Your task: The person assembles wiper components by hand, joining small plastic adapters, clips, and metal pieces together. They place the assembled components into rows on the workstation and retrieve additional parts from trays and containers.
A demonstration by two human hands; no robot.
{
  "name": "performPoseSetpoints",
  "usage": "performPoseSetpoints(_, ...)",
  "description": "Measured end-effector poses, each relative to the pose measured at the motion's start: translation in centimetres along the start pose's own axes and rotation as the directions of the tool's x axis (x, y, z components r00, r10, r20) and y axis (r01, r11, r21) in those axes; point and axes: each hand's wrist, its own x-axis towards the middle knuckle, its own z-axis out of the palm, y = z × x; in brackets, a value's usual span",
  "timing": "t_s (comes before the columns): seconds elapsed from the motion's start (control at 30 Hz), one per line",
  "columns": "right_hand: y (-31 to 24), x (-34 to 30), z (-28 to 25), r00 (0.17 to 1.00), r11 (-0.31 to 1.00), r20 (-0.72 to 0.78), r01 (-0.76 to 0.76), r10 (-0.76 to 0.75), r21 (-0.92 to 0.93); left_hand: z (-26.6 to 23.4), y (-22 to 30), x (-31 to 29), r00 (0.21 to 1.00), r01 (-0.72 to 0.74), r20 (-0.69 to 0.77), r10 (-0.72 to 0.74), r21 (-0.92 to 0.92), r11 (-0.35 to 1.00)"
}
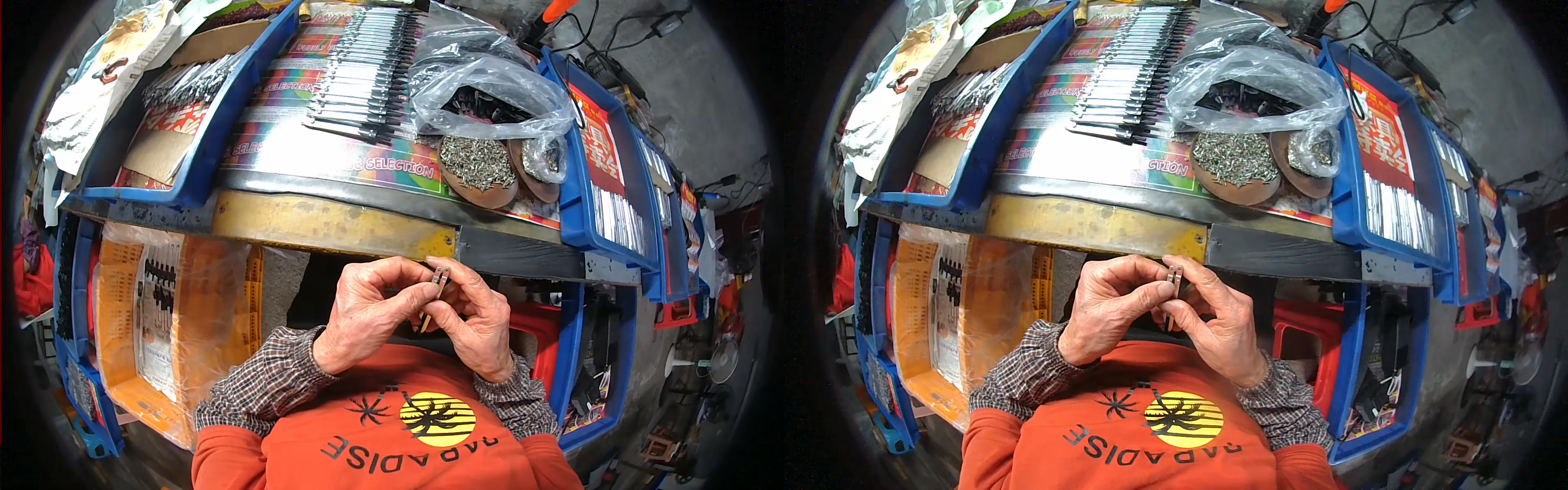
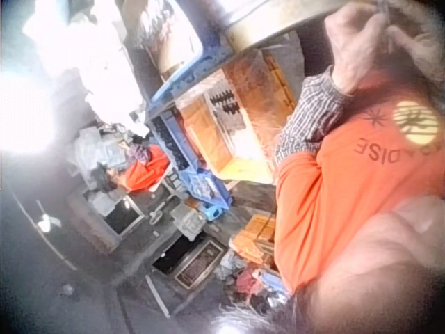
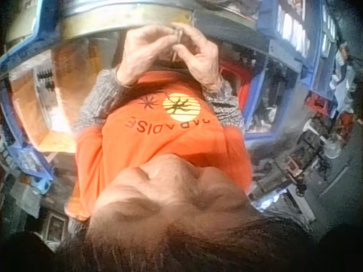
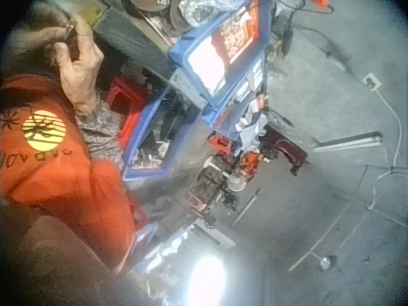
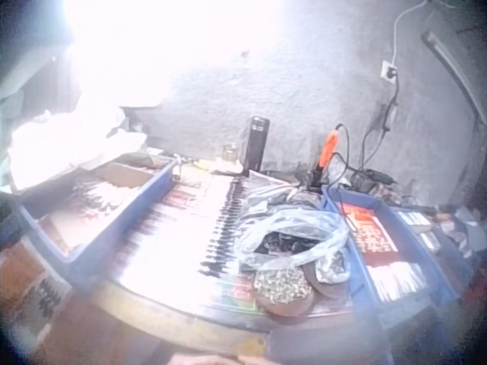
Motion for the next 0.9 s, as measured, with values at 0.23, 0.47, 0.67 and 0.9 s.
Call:
performPoseSetpoints(0.23,-0.06,-0.09,0.15,0.999,0.998,0.014,-0.029,0.029,0.056,-0.15,0.19,-0.04,0.999,0.039,0.007,-0.038,-0.031,0.999)
performPoseSetpoints(0.47,-0.24,-0.08,0.22,1.000,0.998,0.003,-0.027,0.027,0.054,-0.18,-0.04,-0.05,0.999,0.032,0.013,-0.032,-0.060,0.998)
performPoseSetpoints(0.67,-0.15,-0.05,0.20,0.998,0.997,0.023,-0.055,0.054,0.046,-0.09,-0.27,-0.07,1.000,0.025,0.002,-0.025,-0.071,0.997)
performPoseSetpoints(0.9,-0.06,0.14,0.44,0.999,0.997,0.002,-0.054,0.054,0.047,-0.22,-0.22,0.17,0.999,0.035,0.015,-0.034,-0.075,0.997)
